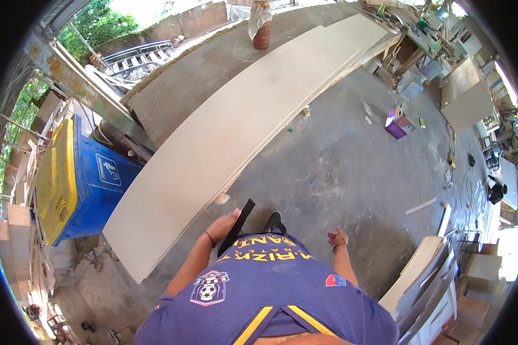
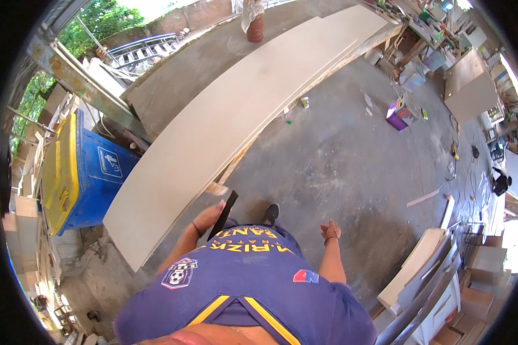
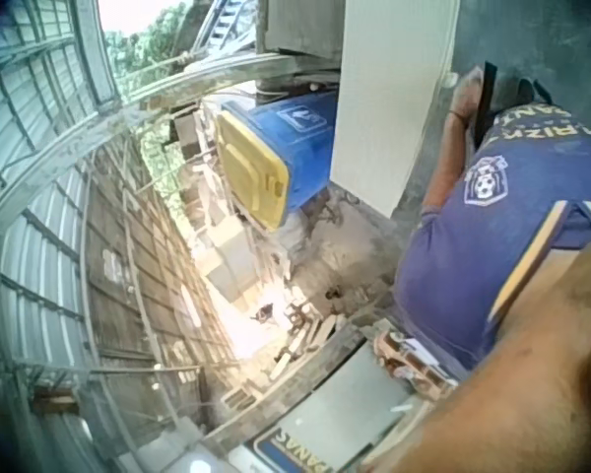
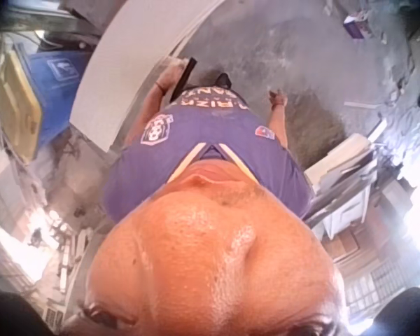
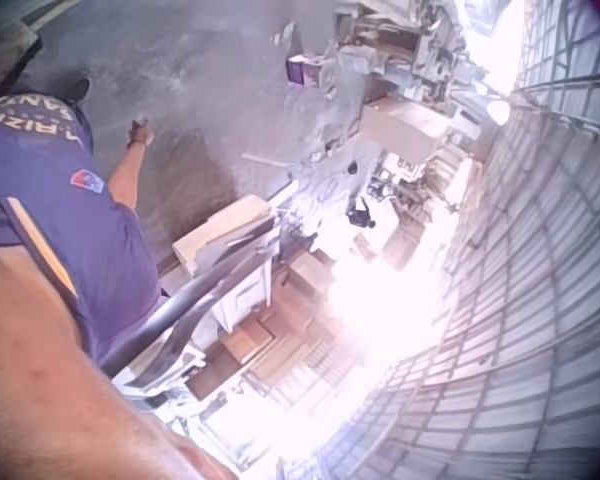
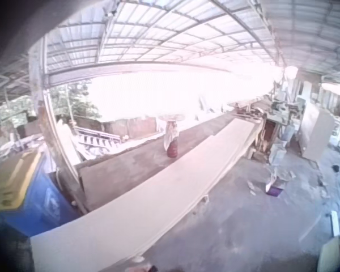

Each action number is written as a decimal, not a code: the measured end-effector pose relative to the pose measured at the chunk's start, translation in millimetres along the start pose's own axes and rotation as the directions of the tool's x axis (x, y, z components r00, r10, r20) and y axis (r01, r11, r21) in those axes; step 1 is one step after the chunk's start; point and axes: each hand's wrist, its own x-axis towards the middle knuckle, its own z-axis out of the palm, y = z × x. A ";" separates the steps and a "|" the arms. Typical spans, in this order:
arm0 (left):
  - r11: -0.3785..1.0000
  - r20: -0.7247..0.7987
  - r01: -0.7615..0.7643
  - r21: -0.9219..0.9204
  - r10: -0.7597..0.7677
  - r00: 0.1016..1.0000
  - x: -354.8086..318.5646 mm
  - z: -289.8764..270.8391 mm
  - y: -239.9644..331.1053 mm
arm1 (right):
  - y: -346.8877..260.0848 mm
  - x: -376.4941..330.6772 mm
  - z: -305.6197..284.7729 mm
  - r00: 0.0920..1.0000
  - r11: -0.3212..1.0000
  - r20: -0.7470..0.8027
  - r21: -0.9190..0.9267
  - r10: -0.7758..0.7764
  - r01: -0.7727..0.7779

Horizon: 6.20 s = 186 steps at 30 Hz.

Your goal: The person applies a liquid adhesive from a bottle onto a large wood panel and uses a scraper tool to spread it evenly across the surface. They then repeat the process on a second, narrower wood piece, spreading the adhesive along its length.

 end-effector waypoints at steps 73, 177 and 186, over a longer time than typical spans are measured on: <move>0.965 -0.905 0.165 -0.203 -0.121 -0.407 175.8 196.9 294.3 | -473.7 -228.3 222.0 -0.302 0.511 0.574 -0.246 0.762 0.824; 0.667 -0.363 0.617 0.417 -0.500 0.786 80.0 -287.6 248.6 | -583.2 -65.6 336.7 0.475 0.570 0.316 0.423 -0.821 0.705; 0.642 -0.744 0.766 0.025 -0.500 0.443 -65.3 -181.8 225.7 | -535.5 -121.3 422.7 0.147 0.723 0.872 0.280 -0.466 0.632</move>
